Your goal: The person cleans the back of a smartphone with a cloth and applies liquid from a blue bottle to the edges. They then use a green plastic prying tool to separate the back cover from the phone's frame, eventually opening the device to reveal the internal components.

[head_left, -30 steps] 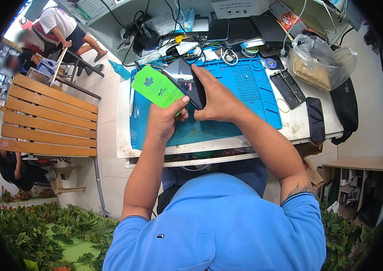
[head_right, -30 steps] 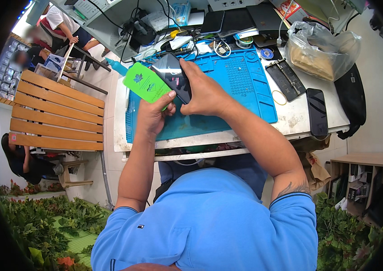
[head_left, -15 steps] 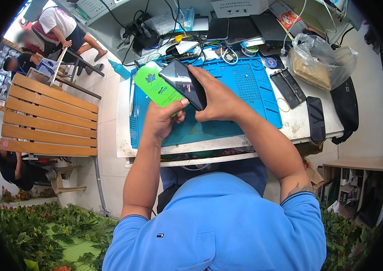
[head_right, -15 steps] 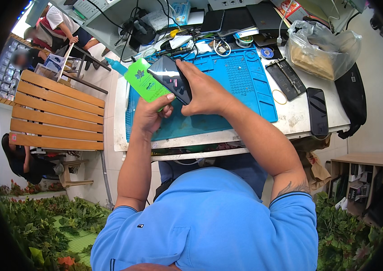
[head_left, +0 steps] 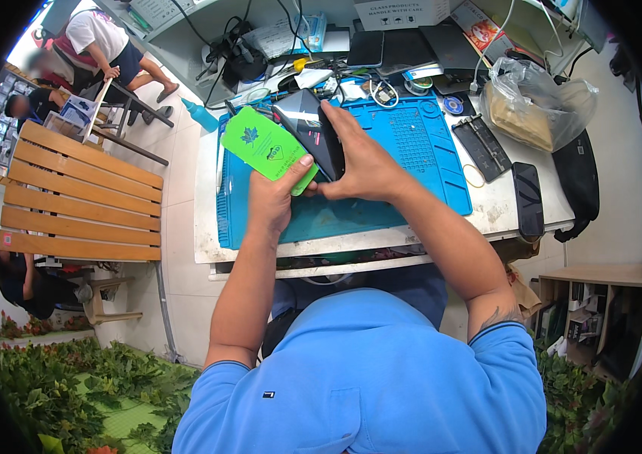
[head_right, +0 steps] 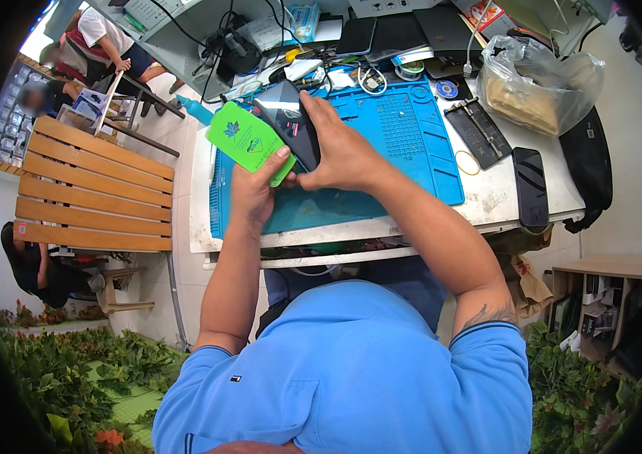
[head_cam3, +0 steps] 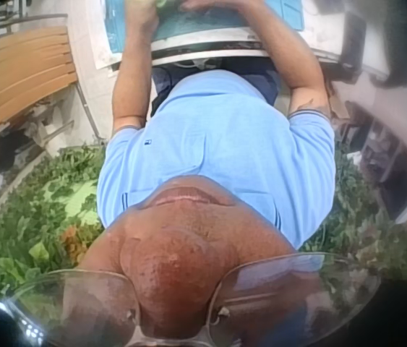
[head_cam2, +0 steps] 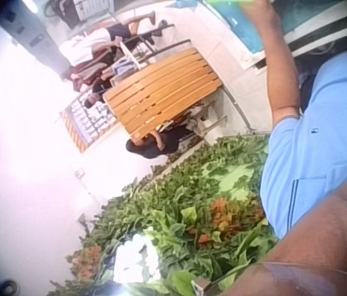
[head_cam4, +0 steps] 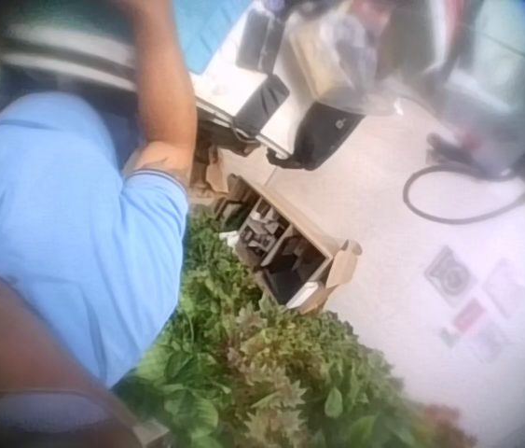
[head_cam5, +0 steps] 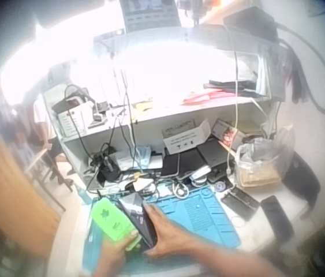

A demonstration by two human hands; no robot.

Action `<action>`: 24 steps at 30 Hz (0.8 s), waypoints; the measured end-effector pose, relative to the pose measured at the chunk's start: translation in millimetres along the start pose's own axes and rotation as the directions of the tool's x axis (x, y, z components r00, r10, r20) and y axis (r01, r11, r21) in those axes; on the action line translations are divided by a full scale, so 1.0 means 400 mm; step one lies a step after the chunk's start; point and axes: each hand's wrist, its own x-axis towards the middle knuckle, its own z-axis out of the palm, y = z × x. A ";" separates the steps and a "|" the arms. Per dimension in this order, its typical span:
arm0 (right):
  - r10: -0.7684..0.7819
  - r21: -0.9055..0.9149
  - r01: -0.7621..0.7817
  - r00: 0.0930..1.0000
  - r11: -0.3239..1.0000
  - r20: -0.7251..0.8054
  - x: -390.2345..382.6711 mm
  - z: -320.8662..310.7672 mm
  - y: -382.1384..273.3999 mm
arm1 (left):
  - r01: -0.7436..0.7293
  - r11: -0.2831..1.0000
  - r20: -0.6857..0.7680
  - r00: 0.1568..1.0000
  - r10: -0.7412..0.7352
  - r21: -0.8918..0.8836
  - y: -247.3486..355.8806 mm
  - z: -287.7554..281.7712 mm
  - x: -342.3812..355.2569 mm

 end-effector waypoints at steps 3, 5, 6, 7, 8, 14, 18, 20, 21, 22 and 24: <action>-0.010 0.021 0.008 0.997 1.000 0.083 -0.002 -0.005 0.006 | -0.055 0.998 0.049 0.997 0.055 -0.007 0.010 -0.003 0.000; -0.020 0.020 0.018 0.995 1.000 0.102 -0.003 -0.006 0.006 | -0.033 0.999 0.097 0.995 0.032 0.012 0.017 -0.021 0.005; -0.023 0.023 0.021 0.994 1.000 0.103 -0.002 -0.008 0.002 | -0.023 1.000 0.120 0.993 0.020 0.022 0.021 -0.031 0.008; -0.027 0.026 0.024 0.994 0.999 0.105 -0.002 -0.010 -0.002 | -0.016 1.000 0.145 0.989 0.012 0.022 0.025 -0.037 0.010; -0.042 0.028 0.039 0.993 0.999 0.113 -0.001 -0.011 -0.002 | -0.009 1.000 0.169 0.986 0.005 0.022 0.029 -0.044 0.011; -0.029 0.025 0.025 0.987 0.999 0.161 -0.005 -0.024 -0.013 | 0.023 0.999 0.200 0.979 -0.032 0.049 0.040 -0.043 0.011; -0.147 -0.111 0.153 0.987 0.982 0.061 -0.003 0.014 0.049 | -0.010 0.993 0.196 0.981 -0.013 0.116 0.006 -0.059 0.026; -0.111 -0.093 0.118 0.991 0.989 0.073 0.008 0.025 0.036 | -0.014 0.992 0.082 0.997 0.004 0.124 -0.007 -0.067 0.014; -0.108 -0.073 0.111 0.993 0.991 0.048 0.012 0.020 0.022 | -0.030 0.992 0.050 0.998 0.024 0.123 -0.009 -0.058 0.009; -0.089 -0.080 0.089 0.996 0.993 0.014 0.011 0.022 0.025 | -0.044 0.991 0.032 0.999 0.040 0.123 -0.010 -0.043 0.008; -0.024 -0.105 0.023 1.000 0.994 -0.005 0.000 0.017 0.008 | -0.106 0.989 -0.027 0.994 0.109 0.108 -0.031 -0.019 -0.004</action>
